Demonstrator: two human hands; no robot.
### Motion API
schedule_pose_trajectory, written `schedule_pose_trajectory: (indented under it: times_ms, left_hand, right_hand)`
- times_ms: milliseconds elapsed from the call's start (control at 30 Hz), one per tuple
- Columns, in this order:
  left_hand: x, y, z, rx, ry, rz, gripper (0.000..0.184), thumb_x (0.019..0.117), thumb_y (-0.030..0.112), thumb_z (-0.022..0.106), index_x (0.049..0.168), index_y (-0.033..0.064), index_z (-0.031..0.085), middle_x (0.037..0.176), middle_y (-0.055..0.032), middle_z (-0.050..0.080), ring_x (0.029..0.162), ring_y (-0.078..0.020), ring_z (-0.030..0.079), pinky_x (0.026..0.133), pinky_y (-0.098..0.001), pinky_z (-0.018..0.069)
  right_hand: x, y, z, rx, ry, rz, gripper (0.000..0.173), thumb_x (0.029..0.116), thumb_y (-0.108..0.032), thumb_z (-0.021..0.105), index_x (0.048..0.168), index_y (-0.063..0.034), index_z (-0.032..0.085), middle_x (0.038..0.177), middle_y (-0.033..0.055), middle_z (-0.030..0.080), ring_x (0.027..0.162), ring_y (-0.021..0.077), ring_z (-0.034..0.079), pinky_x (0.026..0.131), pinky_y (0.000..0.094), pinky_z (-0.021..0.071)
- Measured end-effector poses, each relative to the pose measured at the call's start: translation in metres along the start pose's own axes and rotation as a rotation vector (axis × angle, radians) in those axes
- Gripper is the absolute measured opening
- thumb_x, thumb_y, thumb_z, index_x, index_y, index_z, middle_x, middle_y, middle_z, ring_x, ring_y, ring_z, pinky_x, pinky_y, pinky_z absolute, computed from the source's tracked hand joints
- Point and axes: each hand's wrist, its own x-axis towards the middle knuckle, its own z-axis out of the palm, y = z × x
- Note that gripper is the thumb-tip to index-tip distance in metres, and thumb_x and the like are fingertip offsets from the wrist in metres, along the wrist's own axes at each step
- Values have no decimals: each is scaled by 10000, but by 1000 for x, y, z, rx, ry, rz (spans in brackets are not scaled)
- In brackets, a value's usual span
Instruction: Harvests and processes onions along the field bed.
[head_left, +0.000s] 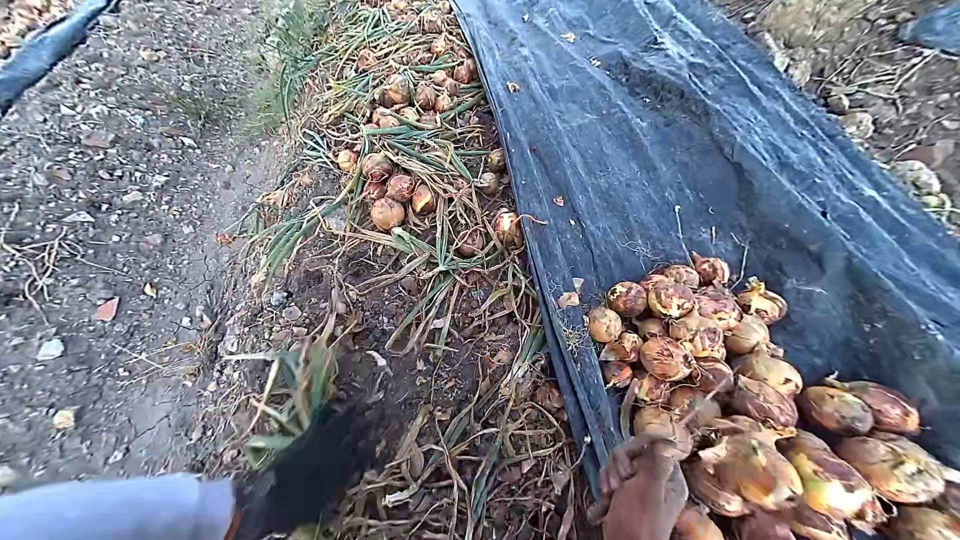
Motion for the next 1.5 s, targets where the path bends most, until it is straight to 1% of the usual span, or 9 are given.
schedule_pose_trajectory:
  times_ms: [67, 133, 333, 500, 767, 1033, 1200, 1300, 1500]
  left_hand:
    - [-31, 36, -69, -11, -477, -143, 741, 973, 362, 706, 1574, 63, 392, 1647, -263, 287, 1468, -559, 303, 1077, -730, 358]
    - [-26, 20, -102, -122, -485, -136, 656, 913, 518, 738, 1320, 11, 642, 1322, -301, 614, 1208, -526, 585, 926, -701, 475]
    - [191, -72, -223, -126, 715, -55, 434, 1011, 436, 571, 1313, 140, 667, 1292, -140, 655, 1176, -364, 637, 928, -576, 548]
    - [282, -86, -279, -474, 638, -449, 864, 804, 620, 739, 1409, 30, 564, 1387, -327, 542, 1192, -529, 588, 906, -707, 515]
    - [176, -46, -199, -734, 621, 98, 803, 716, 149, 852, 1445, 215, 523, 1331, -151, 589, 1074, -331, 647, 841, -565, 577]
    - [21, 20, -183, -920, 224, 491, 814, 893, 167, 785, 1587, 275, 373, 1343, -8, 656, 1011, -132, 712, 868, -352, 618]
    - [-7, 30, -203, -960, 1, 544, 216, 978, 202, 704, 1168, 100, 717, 877, -37, 710, 624, -96, 616, 572, -249, 531]
    - [-8, 33, -208, -598, 176, 544, 297, 986, 367, 675, 838, 115, 728, 652, 35, 589, 555, -65, 508, 537, -282, 418]
    - [31, 38, -203, 42, 885, 574, 414, 1031, 487, 529, 786, 184, 672, 733, 36, 599, 678, -125, 617, 589, -362, 527]
  right_hand:
    - [7, 10, 12, -12, -81, 4, 515, 1020, -657, 387, 885, -175, 508, 519, -110, 416, 367, 36, 400, 354, 232, 419]
    - [6, 25, 27, -17, -113, 69, 458, 1051, -568, 395, 909, -151, 520, 527, -93, 424, 367, 51, 405, 353, 239, 424]
    - [-9, 40, 47, -101, -197, 167, 461, 1059, -550, 405, 949, -123, 539, 532, -85, 429, 377, 49, 406, 364, 245, 425]
    - [-20, 13, 49, -160, -179, 188, 365, 1056, -455, 450, 995, -107, 543, 547, -96, 428, 405, 45, 421, 402, 250, 446]
    - [-11, 6, 78, -188, -223, 287, 327, 1038, -381, 515, 1047, -64, 598, 568, -32, 404, 424, 105, 399, 403, 303, 415]
    - [-25, -47, 90, -102, -510, 235, 810, 962, -706, 451, 1362, -4, 512, 829, 35, 638, 554, 118, 553, 497, 303, 521]
    - [-42, -64, 62, 119, -593, 178, 627, 963, -739, 427, 956, -134, 591, 559, -61, 405, 402, 44, 347, 374, 229, 349]
    - [-49, -65, 55, 131, -611, 223, 612, 982, -722, 403, 876, -144, 572, 533, -64, 381, 386, 52, 349, 362, 236, 349]
    - [-32, -41, 60, 74, -453, 401, 680, 1048, -653, 212, 710, -123, 471, 493, -33, 337, 360, 86, 321, 336, 259, 320]
